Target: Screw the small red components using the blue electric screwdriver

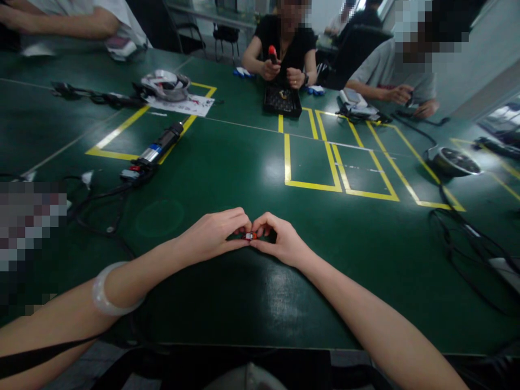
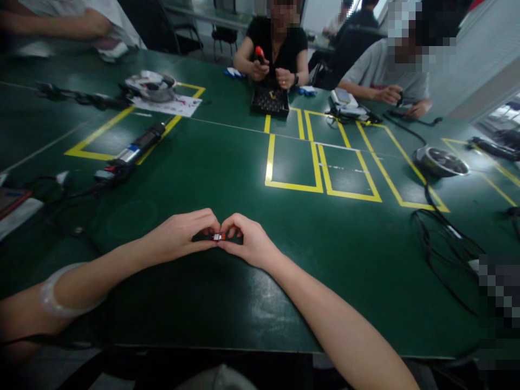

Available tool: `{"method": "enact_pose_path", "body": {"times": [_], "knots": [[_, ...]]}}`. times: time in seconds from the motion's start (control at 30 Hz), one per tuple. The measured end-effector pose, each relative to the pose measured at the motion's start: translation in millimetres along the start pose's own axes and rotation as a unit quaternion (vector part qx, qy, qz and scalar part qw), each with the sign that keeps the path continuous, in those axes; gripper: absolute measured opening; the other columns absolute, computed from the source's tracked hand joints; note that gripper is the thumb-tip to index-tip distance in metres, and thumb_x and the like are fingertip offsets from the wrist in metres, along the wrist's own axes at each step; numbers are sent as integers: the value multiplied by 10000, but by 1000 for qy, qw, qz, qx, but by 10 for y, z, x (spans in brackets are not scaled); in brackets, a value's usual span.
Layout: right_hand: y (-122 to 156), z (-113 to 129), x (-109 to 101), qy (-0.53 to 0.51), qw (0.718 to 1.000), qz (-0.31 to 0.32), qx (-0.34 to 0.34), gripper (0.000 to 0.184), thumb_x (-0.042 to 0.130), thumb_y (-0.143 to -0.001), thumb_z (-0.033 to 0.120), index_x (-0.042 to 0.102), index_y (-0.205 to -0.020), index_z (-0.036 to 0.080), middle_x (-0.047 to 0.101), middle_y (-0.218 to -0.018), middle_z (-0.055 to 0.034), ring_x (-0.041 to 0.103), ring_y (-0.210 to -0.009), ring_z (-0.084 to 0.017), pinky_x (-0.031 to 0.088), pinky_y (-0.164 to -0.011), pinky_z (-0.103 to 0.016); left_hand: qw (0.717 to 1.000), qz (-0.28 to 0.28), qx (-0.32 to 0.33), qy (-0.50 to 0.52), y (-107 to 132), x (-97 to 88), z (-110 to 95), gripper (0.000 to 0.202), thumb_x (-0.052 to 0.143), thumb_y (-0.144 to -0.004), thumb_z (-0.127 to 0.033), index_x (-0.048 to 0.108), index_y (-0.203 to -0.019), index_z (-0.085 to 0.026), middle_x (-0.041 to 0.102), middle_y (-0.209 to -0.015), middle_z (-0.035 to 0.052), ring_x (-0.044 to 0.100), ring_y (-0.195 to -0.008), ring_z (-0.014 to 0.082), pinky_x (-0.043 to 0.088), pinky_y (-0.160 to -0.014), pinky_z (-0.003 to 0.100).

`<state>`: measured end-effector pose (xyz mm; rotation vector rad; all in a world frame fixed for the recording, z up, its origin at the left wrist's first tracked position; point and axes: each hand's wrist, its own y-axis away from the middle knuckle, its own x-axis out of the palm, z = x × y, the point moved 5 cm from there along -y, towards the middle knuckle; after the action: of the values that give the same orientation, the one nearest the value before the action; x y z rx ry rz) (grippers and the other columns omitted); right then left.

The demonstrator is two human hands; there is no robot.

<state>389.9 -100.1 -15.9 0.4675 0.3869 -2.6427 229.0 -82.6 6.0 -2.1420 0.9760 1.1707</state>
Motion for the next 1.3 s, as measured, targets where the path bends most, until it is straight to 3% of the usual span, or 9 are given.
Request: {"method": "enact_pose_path", "body": {"times": [0.37, 0.67, 0.8, 0.93, 1.03, 1.17, 1.3], "knots": [[1, 14, -6, -30, 999, 18, -6, 152, 697, -861, 230, 603, -978, 208, 664, -907, -2, 607, -804, -134, 465, -736, -283, 1000, -9, -9, 16, -10, -13, 53, 246, 574, -955, -414, 584, -918, -171, 608, -902, 46, 578, -788, 157, 410, -675, 265], [-18, -148, -62, -215, 973, -8, 83, 320, 734, -848, 479, 630, -934, 189, 692, -820, -14, 651, -744, -131, 523, -730, -289, 1000, 3, -9, 5, -2, -75, 90, 302, 577, -961, -448, 647, -1129, -207, 625, -956, 44, 607, -845, 159, 440, -725, 256], [-10, -184, -86, -237, 965, -22, 109, 383, 743, -823, 543, 618, -923, 194, 708, -821, -22, 673, -748, -138, 548, -740, -302, 999, -23, -33, 0, 3, -228, 217, 358, 550, -964, -485, 658, -1157, -202, 639, -969, 53, 618, -860, 174, 456, -764, 274], [6, -190, -97, -222, 970, -35, 97, 367, 738, -833, 519, 599, -932, 195, 680, -829, -20, 642, -725, -126, 537, -702, -284, 983, -114, -114, -88, 101, -594, 549, 424, 484, -980, -515, 645, -1193, -187, 634, -1115, 97, 606, -1042, 228, 451, -932, 337], [19, -185, -103, -197, 976, -42, 79, 327, 735, -838, 470, 581, -951, 205, 631, -833, -6, 604, -703, -115, 511, -671, -269, 938, -171, -212, -212, 280, -898, 888, 551, 467, -971, -533, 584, -1315, -119, 552, -1296, 177, 497, -1245, 310, 380, -1073, 427], [27, -174, -91, -175, 982, -35, 66, 251, 702, -858, 391, 566, -964, 209, 598, -838, 1, 573, -692, -107, 487, -656, -260, 871, -160, -377, -272, 603, -1133, 1361, 833, 452, -918, -654, 411, -1469, -31, 411, -1446, 266, 424, -1279, 403, 371, -1054, 550], [31, -168, -91, -162, 984, -37, 56, 189, 671, -871, 312, 575, -993, 204, 607, -863, -6, 574, -709, -107, 479, -653, -253, 826, -97, -508, -224, 903, -1195, 1740, 1065, 387, -796, -861, 420, -1433, -8, 433, -1402, 302, 456, -1198, 455, 416, -931, 599]]}}
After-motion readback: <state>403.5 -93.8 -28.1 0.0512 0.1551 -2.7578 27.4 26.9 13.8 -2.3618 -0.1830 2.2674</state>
